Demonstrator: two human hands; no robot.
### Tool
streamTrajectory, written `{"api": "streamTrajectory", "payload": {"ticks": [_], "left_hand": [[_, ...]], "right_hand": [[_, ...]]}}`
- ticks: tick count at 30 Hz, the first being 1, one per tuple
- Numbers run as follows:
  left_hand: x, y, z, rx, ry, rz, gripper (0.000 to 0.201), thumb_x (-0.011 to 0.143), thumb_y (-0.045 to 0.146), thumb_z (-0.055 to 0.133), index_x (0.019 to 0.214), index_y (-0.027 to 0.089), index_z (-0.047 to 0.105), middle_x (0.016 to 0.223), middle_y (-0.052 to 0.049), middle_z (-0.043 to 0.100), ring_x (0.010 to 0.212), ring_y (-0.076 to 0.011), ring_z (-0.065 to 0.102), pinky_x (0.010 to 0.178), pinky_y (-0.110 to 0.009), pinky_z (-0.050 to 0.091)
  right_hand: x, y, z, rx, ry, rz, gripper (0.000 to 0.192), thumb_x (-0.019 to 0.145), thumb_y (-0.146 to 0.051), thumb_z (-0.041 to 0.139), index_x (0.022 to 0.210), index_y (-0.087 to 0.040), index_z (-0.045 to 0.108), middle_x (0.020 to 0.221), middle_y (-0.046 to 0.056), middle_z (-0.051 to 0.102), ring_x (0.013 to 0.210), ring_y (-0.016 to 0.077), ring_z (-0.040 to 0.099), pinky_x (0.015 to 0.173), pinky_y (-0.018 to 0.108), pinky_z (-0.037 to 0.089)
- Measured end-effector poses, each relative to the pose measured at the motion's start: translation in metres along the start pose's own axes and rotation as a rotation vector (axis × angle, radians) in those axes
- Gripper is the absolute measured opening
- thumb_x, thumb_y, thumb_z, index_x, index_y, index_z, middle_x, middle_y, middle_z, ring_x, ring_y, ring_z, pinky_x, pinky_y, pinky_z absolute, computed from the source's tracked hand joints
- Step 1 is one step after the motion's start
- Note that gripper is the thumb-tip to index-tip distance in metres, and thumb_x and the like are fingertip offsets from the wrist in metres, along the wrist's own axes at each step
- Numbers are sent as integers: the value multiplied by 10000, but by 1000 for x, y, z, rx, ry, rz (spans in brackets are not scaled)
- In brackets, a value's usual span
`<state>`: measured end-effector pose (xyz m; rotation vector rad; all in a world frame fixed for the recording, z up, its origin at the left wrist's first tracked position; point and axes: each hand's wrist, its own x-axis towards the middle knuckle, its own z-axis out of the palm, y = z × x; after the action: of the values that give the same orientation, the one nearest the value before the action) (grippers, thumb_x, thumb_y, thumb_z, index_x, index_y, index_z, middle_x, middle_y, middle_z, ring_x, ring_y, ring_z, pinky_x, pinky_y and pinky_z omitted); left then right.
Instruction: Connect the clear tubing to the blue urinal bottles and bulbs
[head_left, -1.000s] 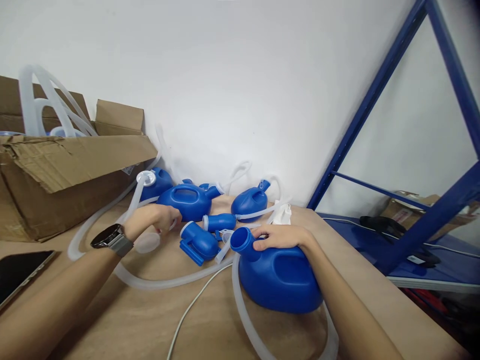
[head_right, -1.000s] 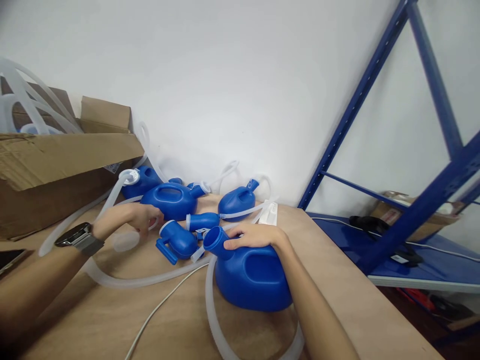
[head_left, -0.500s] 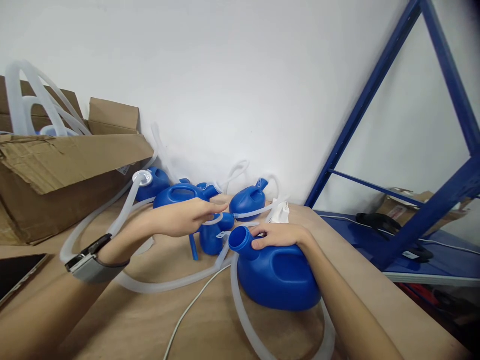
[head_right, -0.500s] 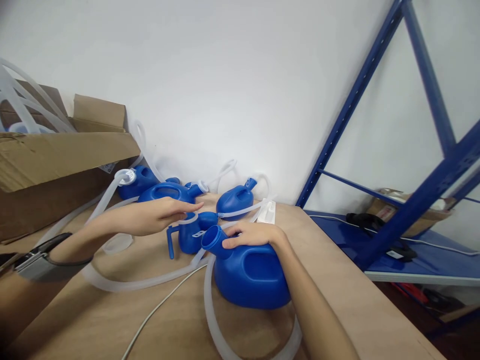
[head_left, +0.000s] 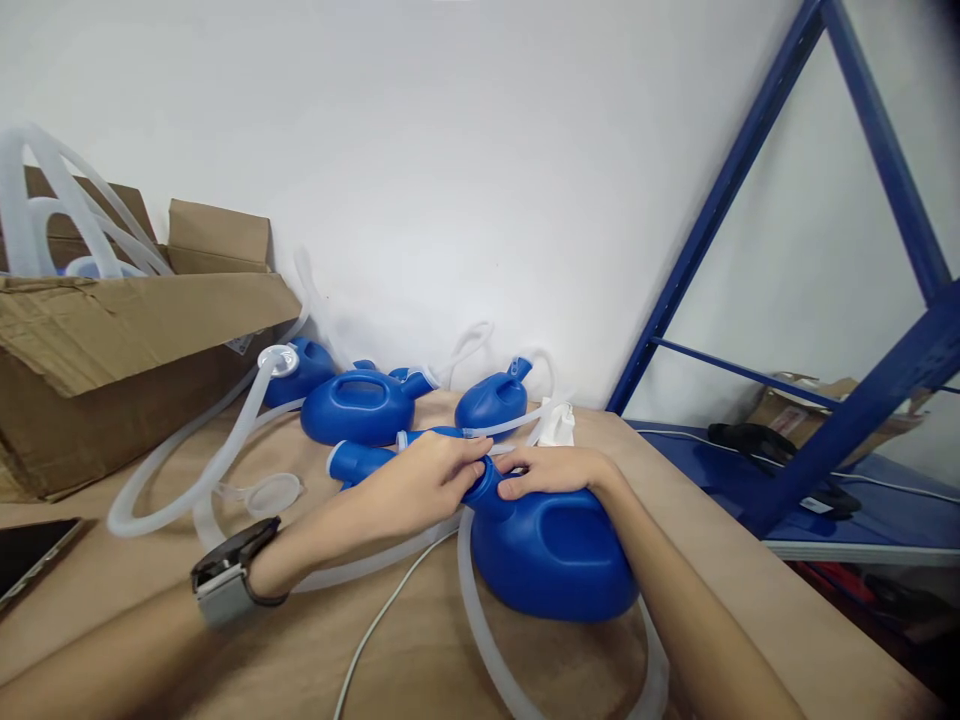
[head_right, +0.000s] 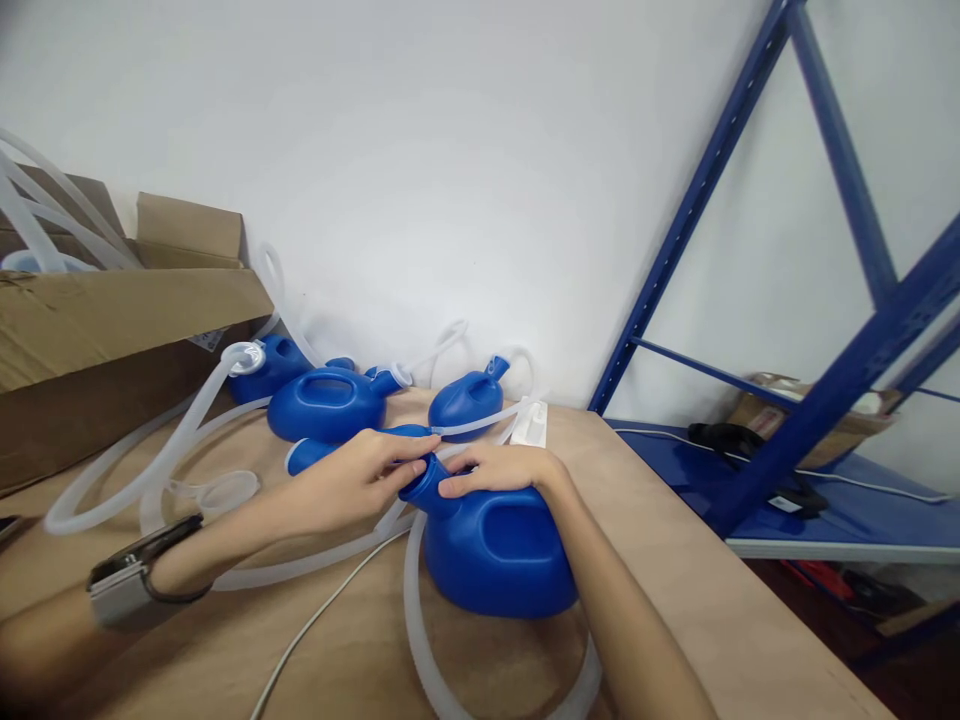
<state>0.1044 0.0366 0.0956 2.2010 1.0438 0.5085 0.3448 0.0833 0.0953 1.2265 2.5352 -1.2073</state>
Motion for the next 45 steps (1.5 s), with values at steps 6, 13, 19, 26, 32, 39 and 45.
{"api": "streamTrajectory", "payload": {"ticks": [6, 13, 19, 26, 32, 39, 45], "left_hand": [[2, 3, -24, -288, -172, -220, 753, 687, 518, 673, 1387, 283, 525, 1338, 17, 650, 1137, 21, 632, 956, -38, 540], [9, -9, -26, -374, -107, -187, 961, 425, 517, 890, 1308, 263, 604, 1395, 9, 612, 1222, -18, 634, 1166, -141, 565], [5, -4, -14, -171, -7, -31, 864, 467, 639, 813, 1206, 210, 688, 1256, -17, 669, 942, 83, 564, 753, 23, 423], [0, -3, -7, 14, -23, 15, 857, 531, 743, 697, 1230, 247, 673, 959, 40, 726, 670, 132, 387, 596, -25, 238], [6, -10, -12, -28, -60, -27, 946, 497, 778, 689, 1234, 186, 663, 837, 51, 688, 644, 141, 274, 610, -59, 188], [25, 1, 9, -369, -120, -201, 879, 586, 835, 548, 1198, 215, 661, 1106, 28, 714, 864, 98, 551, 778, -4, 402], [28, 13, 40, -502, 141, -243, 958, 689, 848, 127, 1305, 252, 555, 1331, 3, 605, 1107, 28, 545, 1303, -227, 462]], "right_hand": [[0, -4, 1, 47, -51, -27, 762, 807, -774, 617, 1251, -159, 687, 1274, 74, 678, 1185, 283, 617, 1039, 351, 451], [-1, -8, 1, 47, -43, -65, 727, 839, -735, 610, 1287, -166, 669, 1299, 68, 665, 1206, 274, 606, 1040, 334, 454], [-5, -12, 2, -38, 10, -23, 682, 850, -734, 589, 1240, -181, 672, 1254, 67, 662, 1175, 275, 601, 1007, 334, 455], [2, -3, 2, -105, -15, -92, 635, 870, -756, 536, 999, -155, 693, 1045, 50, 672, 991, 223, 609, 893, 319, 464], [3, -2, 2, -162, 30, -113, 606, 889, -727, 517, 944, -142, 664, 944, 51, 647, 869, 195, 582, 790, 305, 437], [1, -7, 10, -60, 20, -120, 507, 882, -653, 588, 847, -152, 659, 877, 32, 635, 834, 180, 574, 788, 295, 437], [3, -6, 9, -126, 2, -155, 592, 889, -717, 533, 682, -163, 498, 722, 2, 515, 705, 138, 489, 704, 292, 393]]}}
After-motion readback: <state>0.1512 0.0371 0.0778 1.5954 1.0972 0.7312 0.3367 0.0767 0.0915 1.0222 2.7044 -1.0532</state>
